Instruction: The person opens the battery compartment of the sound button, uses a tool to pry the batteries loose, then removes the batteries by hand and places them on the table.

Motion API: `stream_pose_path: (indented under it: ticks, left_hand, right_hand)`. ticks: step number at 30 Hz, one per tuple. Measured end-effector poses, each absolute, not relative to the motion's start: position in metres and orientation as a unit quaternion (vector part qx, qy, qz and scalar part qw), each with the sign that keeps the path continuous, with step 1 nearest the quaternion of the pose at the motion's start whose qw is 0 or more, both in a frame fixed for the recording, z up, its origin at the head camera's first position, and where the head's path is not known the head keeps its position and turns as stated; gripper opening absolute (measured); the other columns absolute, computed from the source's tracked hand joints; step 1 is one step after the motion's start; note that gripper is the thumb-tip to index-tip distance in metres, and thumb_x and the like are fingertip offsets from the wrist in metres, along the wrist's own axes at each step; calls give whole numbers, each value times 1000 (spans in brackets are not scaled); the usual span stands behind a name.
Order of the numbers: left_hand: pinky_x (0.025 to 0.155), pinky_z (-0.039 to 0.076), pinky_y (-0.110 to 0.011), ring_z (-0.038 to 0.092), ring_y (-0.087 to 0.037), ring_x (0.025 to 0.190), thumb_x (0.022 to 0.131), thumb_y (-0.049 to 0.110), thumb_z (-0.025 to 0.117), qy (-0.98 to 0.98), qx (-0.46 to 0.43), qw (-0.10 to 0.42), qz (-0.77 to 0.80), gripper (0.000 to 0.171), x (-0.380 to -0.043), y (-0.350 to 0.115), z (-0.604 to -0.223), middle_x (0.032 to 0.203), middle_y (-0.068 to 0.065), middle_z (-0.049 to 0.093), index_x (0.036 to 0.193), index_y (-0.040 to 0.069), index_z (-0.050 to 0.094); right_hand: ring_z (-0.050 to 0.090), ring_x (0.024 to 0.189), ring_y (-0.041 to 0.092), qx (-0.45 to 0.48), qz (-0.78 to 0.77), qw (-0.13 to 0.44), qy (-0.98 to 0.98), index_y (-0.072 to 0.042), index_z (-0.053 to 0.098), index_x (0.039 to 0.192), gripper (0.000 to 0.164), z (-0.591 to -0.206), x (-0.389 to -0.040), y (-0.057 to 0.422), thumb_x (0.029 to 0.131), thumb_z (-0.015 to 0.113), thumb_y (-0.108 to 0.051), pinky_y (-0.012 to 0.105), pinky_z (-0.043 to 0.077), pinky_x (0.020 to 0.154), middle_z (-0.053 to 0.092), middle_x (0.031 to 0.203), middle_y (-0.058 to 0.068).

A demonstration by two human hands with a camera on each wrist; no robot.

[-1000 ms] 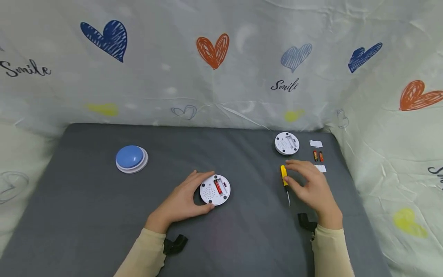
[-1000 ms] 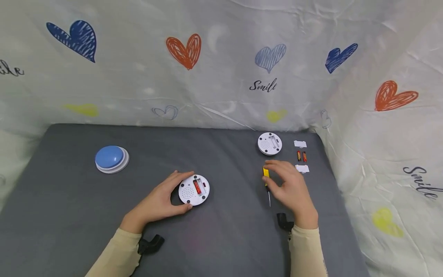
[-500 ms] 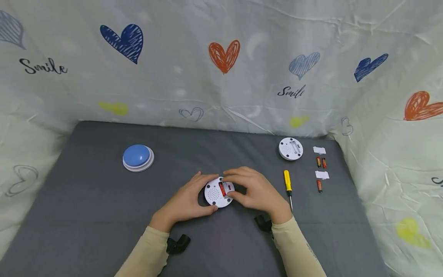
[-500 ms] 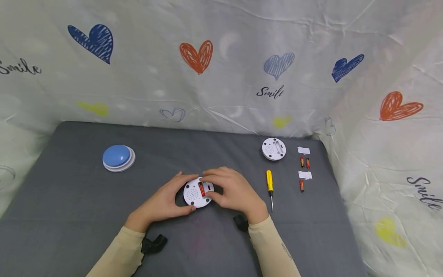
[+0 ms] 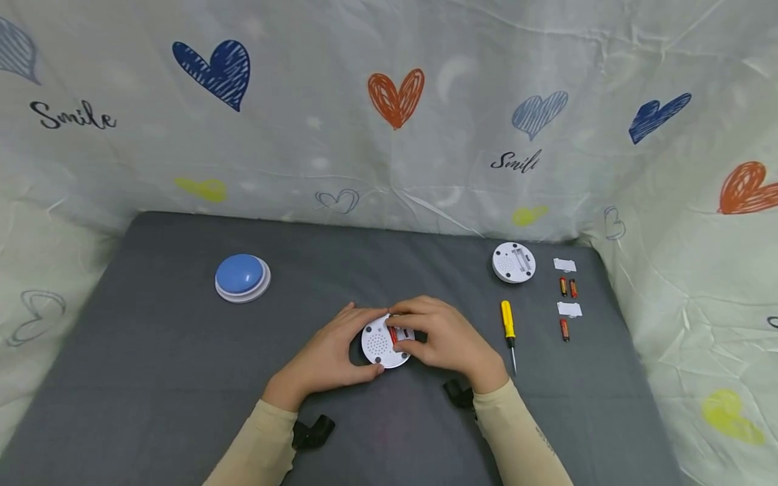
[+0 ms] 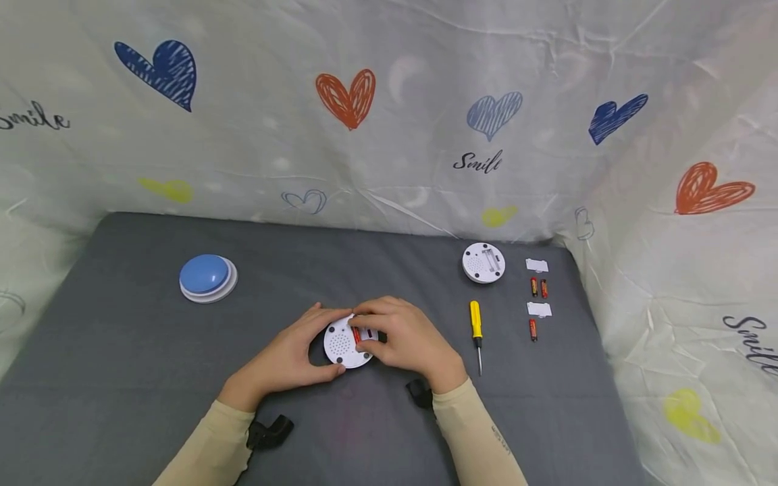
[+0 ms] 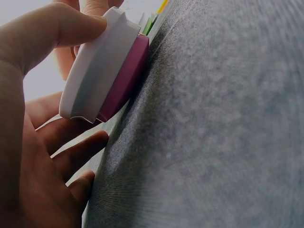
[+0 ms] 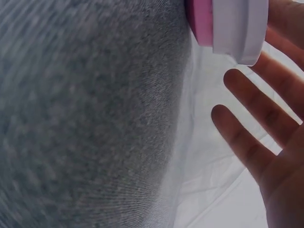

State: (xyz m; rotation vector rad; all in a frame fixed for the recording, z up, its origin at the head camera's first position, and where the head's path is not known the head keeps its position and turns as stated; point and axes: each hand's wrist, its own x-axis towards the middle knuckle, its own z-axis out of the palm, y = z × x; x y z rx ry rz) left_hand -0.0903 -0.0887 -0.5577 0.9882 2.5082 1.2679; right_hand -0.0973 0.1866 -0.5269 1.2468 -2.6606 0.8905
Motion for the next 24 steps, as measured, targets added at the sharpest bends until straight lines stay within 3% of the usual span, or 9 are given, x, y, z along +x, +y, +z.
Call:
stream_pose_path:
  ticks: [7,14,24]
  left_hand:
    - [135,16,-53,52,-19,148,87,37,93,840,333,76,421,90,-92,-87,-556,158,5,56,165,23,49]
    - [135,17,-52,52,-20,148,88,38,92,841,330,79,422,89,-92,-88,-556,158,3,57,164,19,50]
    - [136,17,-50,50,-21,150,87,37,93,841,319,84,430,89,-89,-89,-558,158,4,57,164,17,51]
  right_hand:
    - [68,122,19,428,277,78,-857,-15,80,133,39,-524,-98,189,97,87,-27,39,56,106,73,138,3]
    - [71,114,19,460,271,120,-837,-16,86,121,25,-525,-98,186,97,87,-22,37,59,102,76,132,5]
    - [69,115,19,475,280,124,-825,-14,86,117,21,-529,-96,182,96,88,-16,33,58,102,76,126,3]
